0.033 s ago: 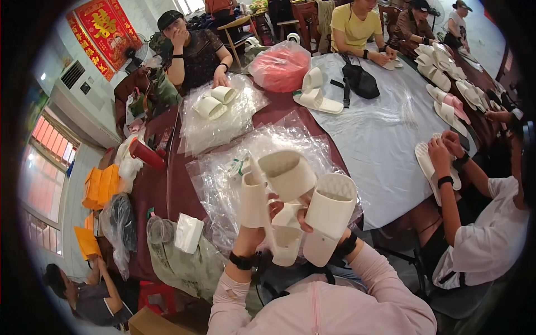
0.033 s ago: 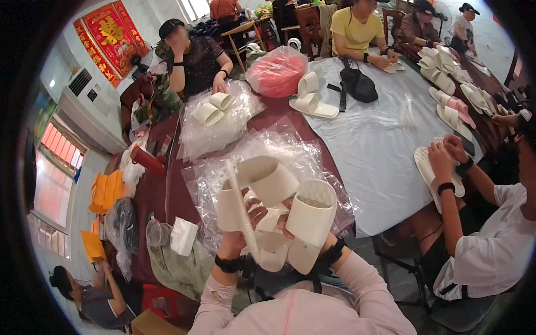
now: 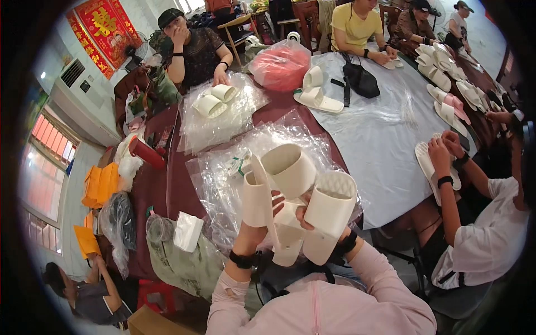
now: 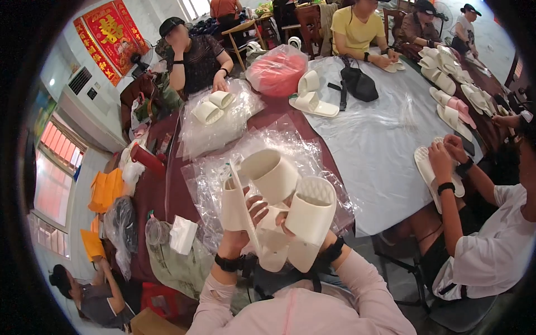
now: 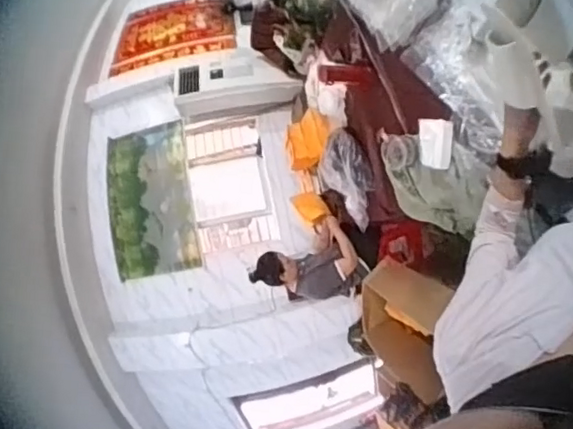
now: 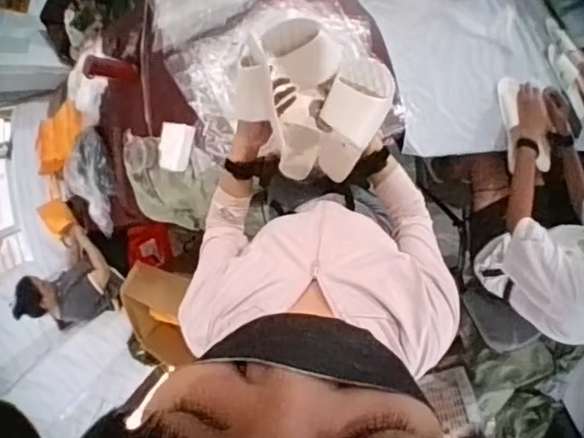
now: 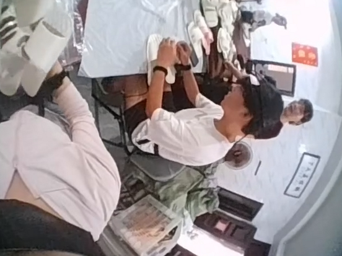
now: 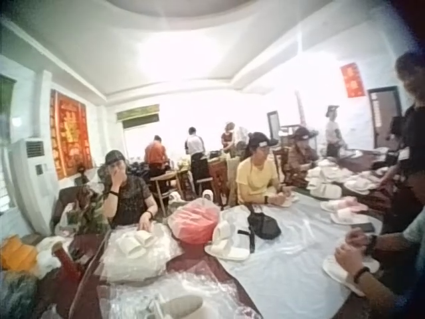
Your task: Inspect and pack pairs of white slide sandals into plastic bags at a manufacturing work table.
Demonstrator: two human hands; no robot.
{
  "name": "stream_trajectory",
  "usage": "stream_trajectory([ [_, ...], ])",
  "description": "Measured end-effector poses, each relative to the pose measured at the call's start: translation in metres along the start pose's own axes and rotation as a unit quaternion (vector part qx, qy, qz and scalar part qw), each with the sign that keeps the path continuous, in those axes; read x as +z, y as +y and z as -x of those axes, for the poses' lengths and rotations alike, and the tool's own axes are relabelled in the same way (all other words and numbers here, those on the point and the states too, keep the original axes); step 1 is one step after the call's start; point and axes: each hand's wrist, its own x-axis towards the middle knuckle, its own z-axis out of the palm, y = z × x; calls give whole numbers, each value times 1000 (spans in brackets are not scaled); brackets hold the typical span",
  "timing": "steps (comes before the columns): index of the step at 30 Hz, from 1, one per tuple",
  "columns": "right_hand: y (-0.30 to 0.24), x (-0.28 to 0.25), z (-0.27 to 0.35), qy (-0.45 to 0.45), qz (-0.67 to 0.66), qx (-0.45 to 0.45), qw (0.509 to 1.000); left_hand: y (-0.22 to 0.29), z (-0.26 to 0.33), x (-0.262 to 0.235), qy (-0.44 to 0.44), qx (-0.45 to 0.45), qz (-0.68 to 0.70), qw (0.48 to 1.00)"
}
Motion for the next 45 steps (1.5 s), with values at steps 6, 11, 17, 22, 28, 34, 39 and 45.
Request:
stream_trajectory([
  [6, -24, -38, -15, 7, -79, 53, 995, -2, -6, 2, 29, -1, 98, 995],
  [11, -37, -29, -12, 93, 144, 78, 982, 12, -15, -1, 31, 64, 141, 988],
  [17, -46, -7, 4, 93, -62, -57, 992, 46, -16, -32, 45, 136, 92, 985],
  [22, -62, -12, 17, 119, -73, -90, 986, 95, -22, 7, -38, 138, 180, 973],
  [28, -65, 12, 30, 123, -26, -62, 990, 117, -56, 34, 182, -102, 55, 976],
  [34, -66, 31, 32, 99, 8, -47, 994, 111, -177, 4, -2, 54, 63, 997],
  [39, -60, 38, 26, 88, 23, -9, 996, 119, -259, -15, 193, 11, -50, 980],
  [45, -60, 39, 26, 90, 11, -18, 996, 34, -208, -20, 40, -69, -438, 895],
])
